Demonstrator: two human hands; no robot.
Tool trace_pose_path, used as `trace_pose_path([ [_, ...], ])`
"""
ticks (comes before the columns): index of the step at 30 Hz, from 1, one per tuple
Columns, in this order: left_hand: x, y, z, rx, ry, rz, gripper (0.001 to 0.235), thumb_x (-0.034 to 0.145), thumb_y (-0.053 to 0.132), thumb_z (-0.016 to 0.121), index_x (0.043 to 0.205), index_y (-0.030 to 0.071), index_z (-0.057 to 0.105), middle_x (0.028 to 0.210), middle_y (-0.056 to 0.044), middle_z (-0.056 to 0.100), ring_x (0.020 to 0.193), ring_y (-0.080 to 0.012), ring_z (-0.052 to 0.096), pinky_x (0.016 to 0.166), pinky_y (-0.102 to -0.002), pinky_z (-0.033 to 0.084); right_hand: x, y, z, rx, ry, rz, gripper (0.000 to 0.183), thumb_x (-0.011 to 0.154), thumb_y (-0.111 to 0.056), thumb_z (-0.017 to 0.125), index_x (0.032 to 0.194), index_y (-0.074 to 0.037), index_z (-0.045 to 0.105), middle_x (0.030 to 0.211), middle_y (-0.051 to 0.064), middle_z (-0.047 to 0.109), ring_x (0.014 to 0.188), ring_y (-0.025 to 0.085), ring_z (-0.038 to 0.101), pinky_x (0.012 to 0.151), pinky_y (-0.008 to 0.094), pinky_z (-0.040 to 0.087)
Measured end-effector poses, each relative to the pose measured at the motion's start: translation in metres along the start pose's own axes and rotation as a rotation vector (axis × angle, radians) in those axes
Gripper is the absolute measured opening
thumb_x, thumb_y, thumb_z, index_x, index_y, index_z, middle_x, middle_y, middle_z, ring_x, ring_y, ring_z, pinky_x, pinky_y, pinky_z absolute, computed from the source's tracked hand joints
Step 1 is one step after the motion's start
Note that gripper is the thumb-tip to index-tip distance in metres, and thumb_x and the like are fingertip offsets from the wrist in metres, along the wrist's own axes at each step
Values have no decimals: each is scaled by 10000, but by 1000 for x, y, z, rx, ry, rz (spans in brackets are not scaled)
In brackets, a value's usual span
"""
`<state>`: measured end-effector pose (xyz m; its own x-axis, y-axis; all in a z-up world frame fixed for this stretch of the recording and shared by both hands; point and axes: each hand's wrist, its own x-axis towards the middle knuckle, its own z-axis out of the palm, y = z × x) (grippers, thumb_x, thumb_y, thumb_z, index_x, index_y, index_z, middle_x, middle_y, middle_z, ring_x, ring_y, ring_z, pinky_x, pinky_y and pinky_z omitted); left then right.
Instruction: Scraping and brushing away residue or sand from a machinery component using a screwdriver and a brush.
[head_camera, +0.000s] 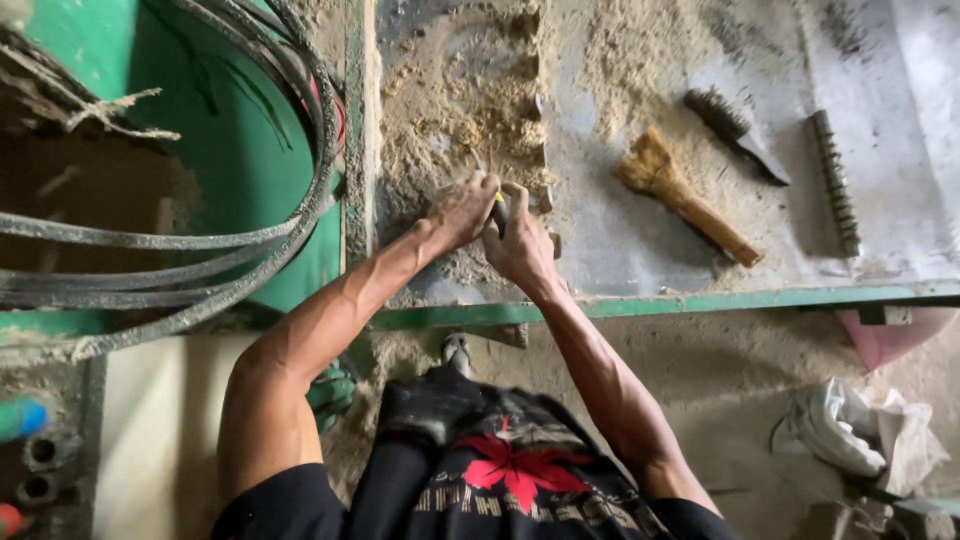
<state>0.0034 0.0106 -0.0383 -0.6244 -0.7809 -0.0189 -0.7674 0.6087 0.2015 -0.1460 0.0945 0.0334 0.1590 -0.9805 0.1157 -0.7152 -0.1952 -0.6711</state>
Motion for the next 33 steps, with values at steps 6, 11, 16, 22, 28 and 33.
trace_pose_path([
  [6, -19, 31, -37, -11, 238, -47, 402, 829, 231, 719, 1156, 27, 609, 1188, -212, 626, 1116, -361, 633, 883, -467, 571, -6, 0, -3, 1, -65, 4, 525, 983, -153, 626, 1460, -16, 456, 843, 161, 718, 587, 267, 672, 425, 397, 551],
  [11, -11, 18, 9, -13, 212, -96, 367, 941, 200, 690, 1259, 40, 601, 1239, -190, 620, 1180, -323, 609, 1154, -515, 450, -17, -7, -14, -91, -16, -75, 669, 901, -179, 641, 1503, 10, 418, 814, 211, 710, 660, 359, 689, 558, 497, 566],
  [16, -43, 58, -48, 7, 263, -235, 415, 931, 184, 668, 1313, 48, 580, 1375, -261, 534, 1255, -385, 521, 1068, -523, 422, -20, -5, -3, -139, -29, -32, 661, 905, -221, 629, 1510, -25, 449, 783, 202, 690, 666, 383, 680, 585, 529, 548],
  [22, -33, 39, 3, 58, 273, -192, 686, 939, 205, 586, 1533, -53, 362, 1590, -279, 342, 1477, -402, 335, 1241, -511, 245, -28, -15, -12, -162, -84, 78, 545, 1030, -236, 479, 1530, -23, 442, 542, 80, 615, 380, 193, 502, 357, 405, 433],
  [28, -12, 18, -7, 92, 190, -258, 702, 975, 225, 519, 1572, -25, 249, 1652, -252, 204, 1536, -403, 197, 1247, -522, 135, 6, -1, 4, -199, -25, 20, 554, 1006, -232, 500, 1520, -29, 460, 561, 65, 601, 393, 179, 503, 356, 379, 414],
  [33, -11, 10, -1, 110, 266, -202, 671, 1000, 181, 539, 1582, -35, 283, 1663, -273, 226, 1550, -425, 221, 1283, -489, 147, 11, 9, 18, -237, 28, -20, 608, 944, -227, 548, 1519, -53, 459, 611, 131, 644, 465, 266, 585, 408, 446, 467],
])
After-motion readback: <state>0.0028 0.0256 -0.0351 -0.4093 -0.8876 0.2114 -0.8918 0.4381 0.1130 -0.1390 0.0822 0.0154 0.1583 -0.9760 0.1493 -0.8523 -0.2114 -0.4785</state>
